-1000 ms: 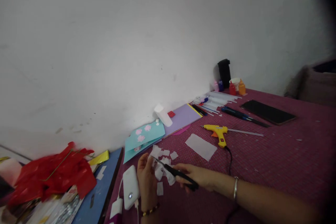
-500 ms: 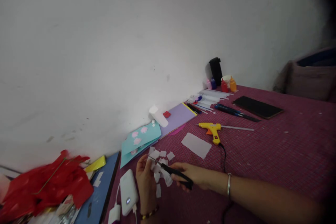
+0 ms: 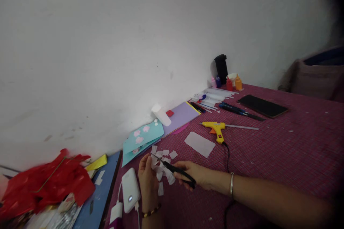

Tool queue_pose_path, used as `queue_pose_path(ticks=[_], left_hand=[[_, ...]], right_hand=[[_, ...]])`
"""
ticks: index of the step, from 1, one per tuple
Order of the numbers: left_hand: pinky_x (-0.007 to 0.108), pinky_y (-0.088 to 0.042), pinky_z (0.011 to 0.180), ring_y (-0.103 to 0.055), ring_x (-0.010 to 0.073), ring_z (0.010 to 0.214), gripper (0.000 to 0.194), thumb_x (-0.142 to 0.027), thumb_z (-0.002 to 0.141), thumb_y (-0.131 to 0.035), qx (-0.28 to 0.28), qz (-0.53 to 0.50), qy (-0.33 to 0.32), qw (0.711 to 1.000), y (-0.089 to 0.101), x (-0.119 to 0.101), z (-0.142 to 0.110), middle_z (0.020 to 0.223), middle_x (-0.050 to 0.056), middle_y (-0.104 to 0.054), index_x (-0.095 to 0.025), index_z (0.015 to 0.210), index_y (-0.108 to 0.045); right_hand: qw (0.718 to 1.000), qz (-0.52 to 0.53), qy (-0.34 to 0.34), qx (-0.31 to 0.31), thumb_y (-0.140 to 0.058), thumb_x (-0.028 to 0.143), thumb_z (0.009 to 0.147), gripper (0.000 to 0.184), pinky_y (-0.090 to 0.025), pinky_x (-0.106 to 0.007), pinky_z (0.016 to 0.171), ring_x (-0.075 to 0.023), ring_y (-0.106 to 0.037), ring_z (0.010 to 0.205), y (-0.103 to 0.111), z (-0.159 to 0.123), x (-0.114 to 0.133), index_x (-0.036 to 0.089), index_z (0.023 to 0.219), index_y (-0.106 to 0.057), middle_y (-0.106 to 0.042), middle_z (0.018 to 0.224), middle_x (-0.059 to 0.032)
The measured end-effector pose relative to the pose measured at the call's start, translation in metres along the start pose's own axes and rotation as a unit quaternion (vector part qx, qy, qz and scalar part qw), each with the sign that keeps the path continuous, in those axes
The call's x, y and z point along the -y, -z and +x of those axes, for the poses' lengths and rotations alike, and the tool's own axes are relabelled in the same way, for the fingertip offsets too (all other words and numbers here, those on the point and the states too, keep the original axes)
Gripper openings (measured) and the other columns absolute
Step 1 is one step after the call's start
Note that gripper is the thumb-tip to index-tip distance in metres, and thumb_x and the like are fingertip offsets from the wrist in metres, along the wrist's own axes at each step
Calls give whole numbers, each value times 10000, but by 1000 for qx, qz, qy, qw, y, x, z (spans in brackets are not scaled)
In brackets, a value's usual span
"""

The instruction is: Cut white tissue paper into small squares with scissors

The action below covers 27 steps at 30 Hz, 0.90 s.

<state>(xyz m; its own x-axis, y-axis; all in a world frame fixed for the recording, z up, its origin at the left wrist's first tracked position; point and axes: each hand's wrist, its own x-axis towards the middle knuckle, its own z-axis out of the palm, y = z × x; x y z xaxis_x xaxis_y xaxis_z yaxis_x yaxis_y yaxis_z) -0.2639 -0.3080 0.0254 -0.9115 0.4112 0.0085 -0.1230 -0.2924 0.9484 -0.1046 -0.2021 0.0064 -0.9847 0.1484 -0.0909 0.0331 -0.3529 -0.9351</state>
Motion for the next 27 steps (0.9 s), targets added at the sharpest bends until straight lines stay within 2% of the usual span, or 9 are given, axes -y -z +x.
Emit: queue_pose_path(ticks=[4,6,9,15,18,22,24,27], left_hand=[[238,-414,423,-591,144,482,381,-516,715,-642,25,31,85,996,6,-9,0,701,57,-678,-169,871,-643],[223,-410,418,-567,123,442,361,-491,706,-657,40,43,116,992,9,-14,-1,650,50,-671,-152,831,-648],[199,-407,424,-545,100,426,244,-340,628,-755,60,56,136,987,14,-19,-5,552,5,-628,-136,698,-641],[187,-423,440,-544,86,443,220,-178,532,-818,75,30,108,991,22,-19,-4,533,-36,-609,-145,630,-624],[213,-493,552,-614,109,562,216,-162,528,-809,61,-15,71,995,24,-15,1,608,-36,-649,-181,648,-630],[324,-522,803,-665,171,785,172,-199,539,-768,40,-74,37,996,22,-11,6,739,-14,-703,-205,650,-636],[352,-502,859,-663,182,838,145,-206,559,-741,33,-91,30,995,20,-10,7,776,-5,-714,-204,663,-640],[347,-486,882,-661,158,817,127,-182,565,-722,19,-108,18,994,19,-9,8,718,-38,-700,-213,614,-609]], right_hand=[[1000,-2,1,-10,-644,417,718,374,-342,-171,363,-39,-421,377,2,2,-2,166,983,-564,-513,581,81],[1000,1,1,-14,-651,432,709,405,-342,-172,363,-39,-427,380,4,3,-3,162,998,-565,-520,588,78],[1000,6,3,-21,-654,443,712,426,-339,-171,369,-41,-437,392,6,3,-3,160,1020,-569,-529,598,73],[999,17,-3,-36,-646,442,724,391,-327,-182,376,-55,-430,403,8,3,-2,161,982,-558,-519,571,78],[999,20,-22,-33,-645,431,739,380,-326,-184,386,-56,-446,413,10,4,-3,172,995,-538,-532,600,72],[996,55,-62,12,-656,521,726,447,-341,-185,423,-51,-466,446,11,1,-2,189,974,-486,-538,646,66],[994,69,-69,41,-673,572,694,508,-366,-194,447,-55,-482,468,10,-2,0,192,956,-462,-543,665,60],[992,75,-67,78,-679,602,676,551,-374,-203,460,-59,-492,484,8,-6,0,187,968,-465,-553,688,47]])
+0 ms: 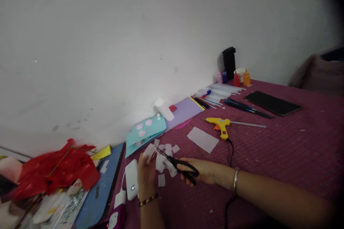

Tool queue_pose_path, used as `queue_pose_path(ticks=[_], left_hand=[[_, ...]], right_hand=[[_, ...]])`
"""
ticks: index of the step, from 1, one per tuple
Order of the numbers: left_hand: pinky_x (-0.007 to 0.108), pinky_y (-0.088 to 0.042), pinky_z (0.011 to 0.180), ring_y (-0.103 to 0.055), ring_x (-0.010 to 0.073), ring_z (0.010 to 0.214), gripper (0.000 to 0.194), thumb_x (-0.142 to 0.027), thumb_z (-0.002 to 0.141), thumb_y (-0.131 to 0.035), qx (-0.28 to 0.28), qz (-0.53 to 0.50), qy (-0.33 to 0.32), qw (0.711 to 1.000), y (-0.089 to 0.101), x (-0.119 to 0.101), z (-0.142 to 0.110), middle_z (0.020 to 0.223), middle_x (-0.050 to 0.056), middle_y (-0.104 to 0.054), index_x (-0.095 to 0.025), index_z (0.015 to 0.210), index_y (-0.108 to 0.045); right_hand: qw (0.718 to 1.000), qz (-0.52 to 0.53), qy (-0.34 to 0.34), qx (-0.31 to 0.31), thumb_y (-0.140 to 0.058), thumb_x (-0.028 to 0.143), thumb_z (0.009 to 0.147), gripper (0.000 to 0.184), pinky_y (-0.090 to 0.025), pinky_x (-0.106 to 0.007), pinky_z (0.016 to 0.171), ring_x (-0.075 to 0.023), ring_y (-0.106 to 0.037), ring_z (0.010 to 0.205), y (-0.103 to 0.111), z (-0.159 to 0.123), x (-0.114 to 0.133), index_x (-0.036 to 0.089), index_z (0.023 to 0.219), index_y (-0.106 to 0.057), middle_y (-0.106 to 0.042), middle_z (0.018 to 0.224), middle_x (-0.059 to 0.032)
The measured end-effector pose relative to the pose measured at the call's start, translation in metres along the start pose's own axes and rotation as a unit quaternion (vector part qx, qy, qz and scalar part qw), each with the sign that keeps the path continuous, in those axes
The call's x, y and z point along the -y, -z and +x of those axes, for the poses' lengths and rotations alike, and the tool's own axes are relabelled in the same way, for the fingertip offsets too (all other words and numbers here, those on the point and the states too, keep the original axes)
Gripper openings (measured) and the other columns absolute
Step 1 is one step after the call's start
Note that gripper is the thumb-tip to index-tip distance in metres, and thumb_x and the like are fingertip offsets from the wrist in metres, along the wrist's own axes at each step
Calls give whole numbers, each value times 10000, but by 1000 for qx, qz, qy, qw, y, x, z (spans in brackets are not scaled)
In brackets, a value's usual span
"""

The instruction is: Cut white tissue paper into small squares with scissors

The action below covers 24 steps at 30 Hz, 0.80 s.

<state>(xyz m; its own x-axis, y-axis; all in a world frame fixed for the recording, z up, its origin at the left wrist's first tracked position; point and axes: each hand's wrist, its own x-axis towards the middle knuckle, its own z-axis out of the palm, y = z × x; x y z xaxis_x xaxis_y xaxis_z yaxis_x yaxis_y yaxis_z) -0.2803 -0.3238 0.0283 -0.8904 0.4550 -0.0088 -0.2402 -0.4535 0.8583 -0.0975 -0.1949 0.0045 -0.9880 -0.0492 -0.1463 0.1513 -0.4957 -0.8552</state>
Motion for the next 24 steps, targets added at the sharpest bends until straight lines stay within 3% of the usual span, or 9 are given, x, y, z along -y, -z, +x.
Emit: queue_pose_path(ticks=[5,12,24], left_hand=[[338,-488,861,-660,161,807,127,-189,564,-729,16,4,-1,1000,0,5,3,721,-29,-695,-198,602,-608],[390,-501,831,-664,211,810,91,-192,598,-722,68,31,16,997,-11,18,-3,759,28,-707,-180,648,-646],[327,-523,774,-662,173,748,137,-186,570,-752,48,44,16,998,-13,31,-2,731,7,-709,-181,672,-660]], right_hand=[[1000,-3,-5,13,-683,593,681,554,-369,-208,465,-63,-500,488,-2,0,-4,185,998,-482,-565,699,43],[999,-15,10,-35,-679,573,683,514,-342,-200,425,-56,-469,440,-4,5,-4,178,967,-512,-544,640,54],[994,-26,15,-102,-658,562,700,459,-299,-187,384,-48,-432,403,-3,7,-3,181,911,-514,-529,604,69]])
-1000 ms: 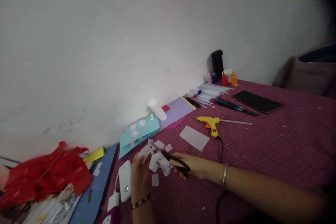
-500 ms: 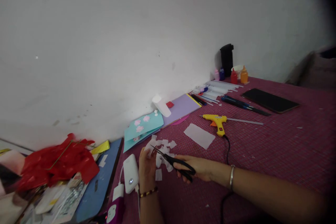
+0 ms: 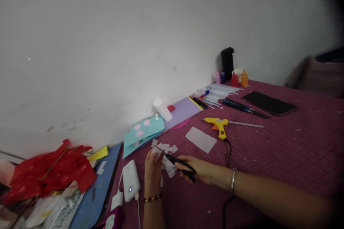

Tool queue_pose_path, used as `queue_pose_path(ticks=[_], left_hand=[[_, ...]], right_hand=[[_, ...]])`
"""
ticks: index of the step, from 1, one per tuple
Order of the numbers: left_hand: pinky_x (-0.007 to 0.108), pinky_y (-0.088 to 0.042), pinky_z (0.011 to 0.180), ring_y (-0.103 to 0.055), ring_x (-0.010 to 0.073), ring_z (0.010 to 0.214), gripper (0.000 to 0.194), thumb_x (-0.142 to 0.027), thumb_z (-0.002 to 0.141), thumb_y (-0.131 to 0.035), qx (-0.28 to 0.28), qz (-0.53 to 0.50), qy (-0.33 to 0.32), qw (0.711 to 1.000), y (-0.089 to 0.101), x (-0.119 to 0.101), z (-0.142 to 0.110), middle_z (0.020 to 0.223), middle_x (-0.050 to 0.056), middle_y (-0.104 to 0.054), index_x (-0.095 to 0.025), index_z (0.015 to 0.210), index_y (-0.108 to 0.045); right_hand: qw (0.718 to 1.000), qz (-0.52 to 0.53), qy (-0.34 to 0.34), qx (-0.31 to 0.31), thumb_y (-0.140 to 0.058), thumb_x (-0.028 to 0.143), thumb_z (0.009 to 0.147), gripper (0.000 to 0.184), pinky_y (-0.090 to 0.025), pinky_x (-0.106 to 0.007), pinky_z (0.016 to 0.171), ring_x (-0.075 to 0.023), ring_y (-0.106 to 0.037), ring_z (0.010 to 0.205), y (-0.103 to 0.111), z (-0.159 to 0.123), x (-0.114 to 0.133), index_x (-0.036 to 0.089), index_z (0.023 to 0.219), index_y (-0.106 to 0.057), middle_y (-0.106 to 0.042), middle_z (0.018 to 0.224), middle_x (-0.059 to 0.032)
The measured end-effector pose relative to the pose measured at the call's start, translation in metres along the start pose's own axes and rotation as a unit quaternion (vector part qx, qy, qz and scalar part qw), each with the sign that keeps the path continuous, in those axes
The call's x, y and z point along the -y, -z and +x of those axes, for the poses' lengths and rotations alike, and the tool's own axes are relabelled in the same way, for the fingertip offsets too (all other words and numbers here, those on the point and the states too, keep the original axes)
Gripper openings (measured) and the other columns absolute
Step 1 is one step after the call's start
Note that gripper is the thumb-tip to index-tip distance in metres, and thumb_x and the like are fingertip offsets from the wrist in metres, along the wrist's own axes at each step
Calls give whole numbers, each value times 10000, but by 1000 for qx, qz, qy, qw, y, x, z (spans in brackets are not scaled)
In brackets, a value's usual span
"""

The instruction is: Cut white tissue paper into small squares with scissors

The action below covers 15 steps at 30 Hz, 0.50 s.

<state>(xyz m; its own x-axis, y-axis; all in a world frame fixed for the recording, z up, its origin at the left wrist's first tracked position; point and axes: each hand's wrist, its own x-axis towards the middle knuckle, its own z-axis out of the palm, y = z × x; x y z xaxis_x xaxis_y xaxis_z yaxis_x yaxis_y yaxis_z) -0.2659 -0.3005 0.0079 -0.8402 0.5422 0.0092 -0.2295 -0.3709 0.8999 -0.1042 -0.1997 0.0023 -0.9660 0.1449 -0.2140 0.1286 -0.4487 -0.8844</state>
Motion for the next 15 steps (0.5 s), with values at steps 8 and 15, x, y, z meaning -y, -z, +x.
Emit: queue_pose_path(ticks=[8,15], left_hand=[[293,-532,724,-662,157,713,156,-180,554,-763,-3,5,7,1000,-3,3,1,707,3,-701,-175,658,-646],[287,-544,704,-677,168,746,191,-219,575,-739,1,19,55,998,0,-2,-2,770,11,-715,-182,735,-641]], right_hand=[[1000,0,13,-3,-669,570,692,469,-289,-175,370,-45,-423,411,1,-2,1,181,896,-504,-512,581,78],[999,-19,19,-18,-682,519,708,413,-290,-171,350,-35,-405,380,3,0,-3,180,870,-510,-503,568,90]])
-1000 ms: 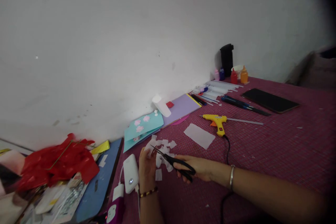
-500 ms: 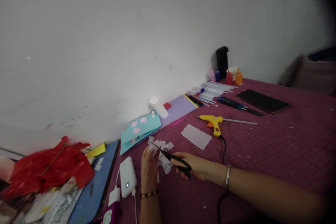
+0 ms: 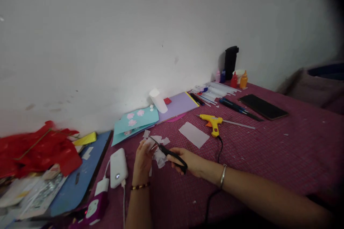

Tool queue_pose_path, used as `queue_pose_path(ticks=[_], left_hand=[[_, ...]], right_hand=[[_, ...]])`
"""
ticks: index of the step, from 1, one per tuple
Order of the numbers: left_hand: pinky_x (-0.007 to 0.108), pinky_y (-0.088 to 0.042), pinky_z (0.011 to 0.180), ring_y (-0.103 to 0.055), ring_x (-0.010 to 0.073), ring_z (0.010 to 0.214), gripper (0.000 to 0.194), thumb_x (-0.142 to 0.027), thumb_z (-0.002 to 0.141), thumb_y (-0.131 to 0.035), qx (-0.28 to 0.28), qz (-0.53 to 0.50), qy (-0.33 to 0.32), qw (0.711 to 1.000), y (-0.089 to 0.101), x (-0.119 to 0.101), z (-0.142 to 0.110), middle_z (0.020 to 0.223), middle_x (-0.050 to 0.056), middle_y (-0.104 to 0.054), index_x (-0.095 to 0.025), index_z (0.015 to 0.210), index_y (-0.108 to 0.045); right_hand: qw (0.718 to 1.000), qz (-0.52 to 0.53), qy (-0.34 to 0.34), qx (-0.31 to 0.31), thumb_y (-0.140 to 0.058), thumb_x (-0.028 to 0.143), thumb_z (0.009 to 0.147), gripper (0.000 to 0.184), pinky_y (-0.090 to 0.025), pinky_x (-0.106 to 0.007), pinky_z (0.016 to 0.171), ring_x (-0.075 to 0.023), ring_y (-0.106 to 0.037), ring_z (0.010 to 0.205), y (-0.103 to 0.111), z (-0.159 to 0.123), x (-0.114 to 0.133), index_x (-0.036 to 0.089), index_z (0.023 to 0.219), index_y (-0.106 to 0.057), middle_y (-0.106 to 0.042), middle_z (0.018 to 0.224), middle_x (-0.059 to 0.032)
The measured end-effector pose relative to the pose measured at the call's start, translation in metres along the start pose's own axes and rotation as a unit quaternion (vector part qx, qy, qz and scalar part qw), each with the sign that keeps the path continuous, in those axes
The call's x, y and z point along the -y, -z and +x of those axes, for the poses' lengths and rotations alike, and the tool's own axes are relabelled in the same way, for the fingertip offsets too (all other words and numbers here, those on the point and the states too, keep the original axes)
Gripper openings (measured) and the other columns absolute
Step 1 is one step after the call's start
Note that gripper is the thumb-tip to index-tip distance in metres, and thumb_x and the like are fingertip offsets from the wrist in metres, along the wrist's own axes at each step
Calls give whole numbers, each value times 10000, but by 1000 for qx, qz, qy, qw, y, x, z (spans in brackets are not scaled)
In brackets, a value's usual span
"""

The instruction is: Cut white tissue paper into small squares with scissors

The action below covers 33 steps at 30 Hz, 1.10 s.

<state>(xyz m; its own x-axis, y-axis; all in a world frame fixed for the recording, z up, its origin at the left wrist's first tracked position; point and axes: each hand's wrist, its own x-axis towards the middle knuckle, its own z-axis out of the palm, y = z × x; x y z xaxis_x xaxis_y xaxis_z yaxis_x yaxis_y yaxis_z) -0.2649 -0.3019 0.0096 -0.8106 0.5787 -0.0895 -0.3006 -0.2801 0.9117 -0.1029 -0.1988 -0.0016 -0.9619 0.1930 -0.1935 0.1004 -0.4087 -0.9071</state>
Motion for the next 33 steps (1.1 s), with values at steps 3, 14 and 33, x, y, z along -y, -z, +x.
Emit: queue_pose_path(ticks=[3,14,33], left_hand=[[293,-547,556,-682,195,628,224,-222,597,-715,8,29,65,997,7,-8,-2,731,59,-726,-151,801,-659],[192,-491,471,-611,108,495,170,-173,575,-757,-49,50,49,996,18,-16,-1,589,-9,-681,-145,678,-626],[142,-433,410,-514,48,466,436,-100,604,-750,87,29,65,994,17,-23,-7,677,-33,-627,-141,1027,-651]], right_hand=[[1000,6,-2,-6,-703,515,688,434,-291,-170,345,-37,-408,380,1,1,-2,182,898,-520,-510,570,92],[997,55,-42,43,-718,579,661,518,-372,-186,439,-60,-502,491,7,-3,3,188,915,-490,-561,678,55],[992,33,-48,111,-746,557,645,522,-376,-195,440,-62,-506,477,4,-9,10,154,898,-532,-565,659,45]])
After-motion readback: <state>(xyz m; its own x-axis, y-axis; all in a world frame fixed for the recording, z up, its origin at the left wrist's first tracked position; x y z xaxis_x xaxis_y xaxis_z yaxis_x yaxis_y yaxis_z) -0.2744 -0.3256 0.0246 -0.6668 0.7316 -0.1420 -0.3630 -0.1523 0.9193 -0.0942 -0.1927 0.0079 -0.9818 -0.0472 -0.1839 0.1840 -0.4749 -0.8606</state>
